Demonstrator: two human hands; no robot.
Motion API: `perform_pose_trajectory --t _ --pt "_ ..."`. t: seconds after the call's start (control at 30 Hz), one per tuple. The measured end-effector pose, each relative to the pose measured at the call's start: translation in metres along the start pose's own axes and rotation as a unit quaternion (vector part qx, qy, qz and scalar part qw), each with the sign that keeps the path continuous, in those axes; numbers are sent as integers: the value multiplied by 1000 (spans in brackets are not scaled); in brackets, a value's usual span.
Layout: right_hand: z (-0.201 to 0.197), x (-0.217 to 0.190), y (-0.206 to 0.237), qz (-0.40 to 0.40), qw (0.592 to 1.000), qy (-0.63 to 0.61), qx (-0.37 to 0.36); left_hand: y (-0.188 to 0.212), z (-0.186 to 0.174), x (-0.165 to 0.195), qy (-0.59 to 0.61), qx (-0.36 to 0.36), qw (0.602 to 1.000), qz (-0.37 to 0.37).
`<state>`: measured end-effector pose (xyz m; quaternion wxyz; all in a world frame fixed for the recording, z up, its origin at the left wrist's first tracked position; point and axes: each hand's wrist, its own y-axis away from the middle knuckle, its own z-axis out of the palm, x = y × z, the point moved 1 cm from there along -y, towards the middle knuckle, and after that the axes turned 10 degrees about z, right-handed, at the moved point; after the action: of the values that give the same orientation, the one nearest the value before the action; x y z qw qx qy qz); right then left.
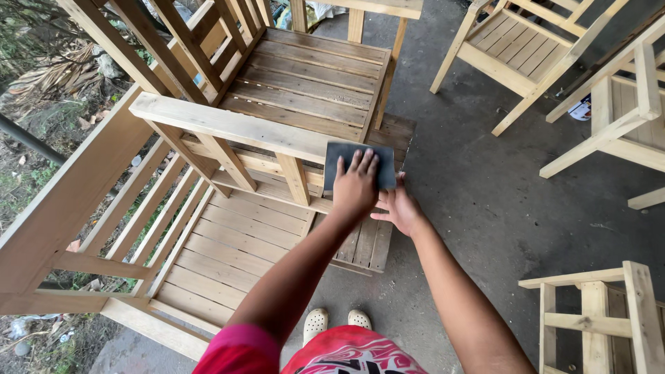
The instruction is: The person sands a wooden chair with a sanding block, smoothing the seat, armrests, and side rails. The person uses both hands to hold the sanding block and the chair while working on different parts of the chair.
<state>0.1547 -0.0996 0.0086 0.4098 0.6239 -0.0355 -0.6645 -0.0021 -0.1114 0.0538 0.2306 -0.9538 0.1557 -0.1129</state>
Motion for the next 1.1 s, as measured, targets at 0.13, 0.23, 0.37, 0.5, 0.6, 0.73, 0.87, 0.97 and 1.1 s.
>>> perform_pose_trajectory --t 0.13,0.23,0.37,0.5,0.6,0.73,0.87,0.97,1.1 --pt "-2 -3 -2 -2 1000 -21 17 14 19 19 7 -39 999 1" --pt "-3 -7 -2 -6 1000 -14 21 14 26 22 -13 -41 999 10" --pt "-9 -14 0 12 1000 13 9 19 -9 -49 11 -51 999 -13" --pt "-24 -23 -5 -46 995 53 67 36 -58 -148 -28 -87 972 -215" --pt "-31 -25 -16 -75 993 55 72 36 -50 -132 -149 -77 963 -211" --pt "-37 -24 -27 -58 997 -34 40 24 6 -21 -26 -61 996 -54" --pt "-41 -26 -25 -48 998 8 29 30 -5 -57 20 -41 999 -30" --pt "-37 -30 -18 -51 998 12 36 30 -29 -121 -48 -98 978 -179" --pt "-26 -39 -12 -14 998 13 68 10 0 -68 -147 -131 976 -98"
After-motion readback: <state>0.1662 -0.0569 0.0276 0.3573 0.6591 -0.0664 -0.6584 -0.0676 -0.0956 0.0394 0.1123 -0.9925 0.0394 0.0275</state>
